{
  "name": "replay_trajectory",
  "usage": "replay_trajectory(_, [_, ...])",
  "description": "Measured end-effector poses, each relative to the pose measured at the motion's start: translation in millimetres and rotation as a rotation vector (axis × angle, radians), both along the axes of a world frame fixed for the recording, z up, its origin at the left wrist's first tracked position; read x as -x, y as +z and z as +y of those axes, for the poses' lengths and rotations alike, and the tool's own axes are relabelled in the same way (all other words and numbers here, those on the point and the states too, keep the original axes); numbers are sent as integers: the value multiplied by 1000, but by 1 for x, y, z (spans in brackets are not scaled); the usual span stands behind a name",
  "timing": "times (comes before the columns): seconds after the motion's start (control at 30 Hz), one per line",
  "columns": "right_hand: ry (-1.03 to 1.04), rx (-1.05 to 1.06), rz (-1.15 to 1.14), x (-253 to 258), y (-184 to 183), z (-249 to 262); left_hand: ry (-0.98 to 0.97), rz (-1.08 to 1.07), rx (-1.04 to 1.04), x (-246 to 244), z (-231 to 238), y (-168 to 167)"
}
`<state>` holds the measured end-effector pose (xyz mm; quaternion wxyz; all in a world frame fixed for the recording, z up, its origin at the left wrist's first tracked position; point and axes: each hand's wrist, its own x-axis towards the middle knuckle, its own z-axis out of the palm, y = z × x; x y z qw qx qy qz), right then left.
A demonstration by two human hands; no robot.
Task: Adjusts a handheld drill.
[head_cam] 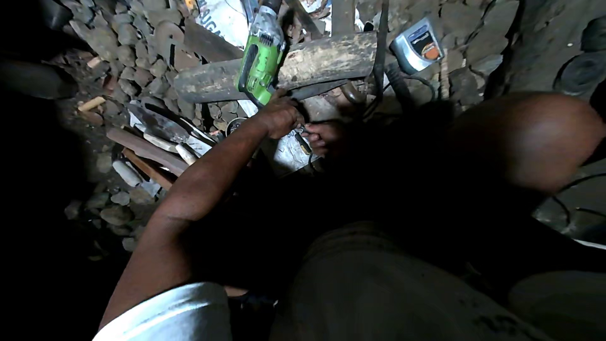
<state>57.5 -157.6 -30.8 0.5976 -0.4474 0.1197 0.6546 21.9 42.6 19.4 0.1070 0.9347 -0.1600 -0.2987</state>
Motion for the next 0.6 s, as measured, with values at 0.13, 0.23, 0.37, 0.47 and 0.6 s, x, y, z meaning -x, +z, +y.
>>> replay_trajectory(0.13, [161, 123, -288, 6, 9, 0, -56, 46, -52, 1, -2, 1])
replay_trajectory(0.23, [240, 160, -499, 10, 8, -3, -66, 70, -64, 1, -5, 4])
replay_trajectory(0.37, [306, 161, -628, 8, 14, -6, -51, 41, -50, -2, -4, 7])
replay_trajectory(0.47, [340, 133, -654, 8, 18, -8, 27, -7, 24, 1, -1, 8])
replay_trajectory(0.6, [284, 81, -658, 13, 17, -10, 346, -432, 180, 15, 8, -7])
